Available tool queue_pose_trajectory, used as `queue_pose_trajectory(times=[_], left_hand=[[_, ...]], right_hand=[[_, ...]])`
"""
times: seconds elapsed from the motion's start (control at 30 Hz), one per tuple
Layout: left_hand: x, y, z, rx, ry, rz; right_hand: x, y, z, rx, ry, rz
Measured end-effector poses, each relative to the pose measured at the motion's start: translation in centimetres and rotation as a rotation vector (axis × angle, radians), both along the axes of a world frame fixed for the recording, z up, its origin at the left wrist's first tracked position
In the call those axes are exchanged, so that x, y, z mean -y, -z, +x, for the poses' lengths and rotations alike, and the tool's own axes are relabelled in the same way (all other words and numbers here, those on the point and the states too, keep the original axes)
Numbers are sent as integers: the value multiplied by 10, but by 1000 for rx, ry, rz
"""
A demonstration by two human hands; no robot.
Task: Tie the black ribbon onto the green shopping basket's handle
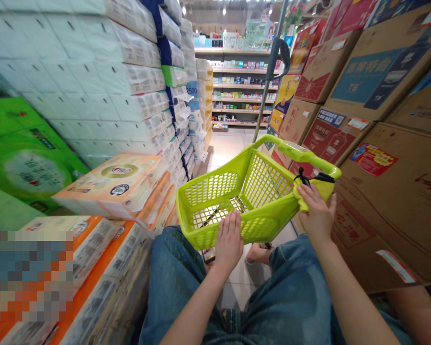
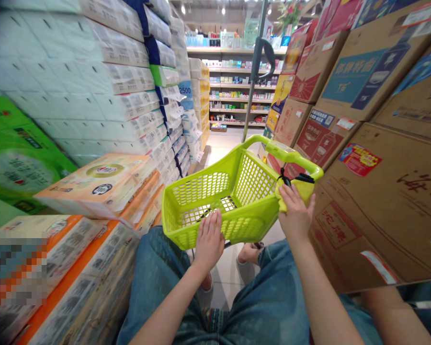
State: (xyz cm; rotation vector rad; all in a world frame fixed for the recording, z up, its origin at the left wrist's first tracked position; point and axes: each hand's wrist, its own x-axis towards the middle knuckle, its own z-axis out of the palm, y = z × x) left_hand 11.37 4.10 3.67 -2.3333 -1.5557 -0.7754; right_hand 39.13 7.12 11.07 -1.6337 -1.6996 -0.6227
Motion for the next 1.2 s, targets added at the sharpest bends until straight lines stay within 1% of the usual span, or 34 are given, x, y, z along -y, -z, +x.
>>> queue_pose_trajectory(times=[0.07,0.1,0.27,0.33,0.4,0.47,0.5,0.57,0.63,0.7,0.77,0.83,0.87,0.9,0.97,1.1,1.17,1.2], left_hand=[[0,0,0,6,-1,-2],[0,0,0,8,0,-3],[1,1,-2,10,2,11],[0,0,-3,5,3,17],[0,0,-3,2,2,19],[0,0,-2,6,2,19],[0,1,-2,10,2,19],[0,1,-1,18,3,13],[0,1,-1,22,7,5],[0,1,0,24,12,1],[0,1,0,24,17,-3],[0,0,0,21,16,-6],[0,0,1,21,12,-7],[1,0,1,22,7,-7],[1,0,1,23,-2,-5],[1,1,-1,16,-5,-4],[1,2,-3,5,1,2],[0,2,-3,-2,5,6]], right_hand=[[4,5,-22,-17,12,-16],[7,9,-37,-23,-9,-41],[28,36,-120,-69,-246,-197],[33,44,-141,-80,-300,-215],[35,47,-147,-70,-334,-219],[35,45,-140,-20,-377,-232],[35,42,-131,14,-398,-239],[32,33,-104,73,-402,-248],[26,21,-68,94,-335,-223],[18,10,-30,86,-217,-156],[9,1,-2,44,-106,-90],[3,-3,7,-14,-23,-42],[2,-3,3,-39,7,-29],[2,-1,-7,-58,24,-25],[7,8,-39,-72,7,-53],[28,32,-119,-67,-204,-169],[37,40,-148,-69,-276,-203],[40,42,-156,-69,-302,-212]])
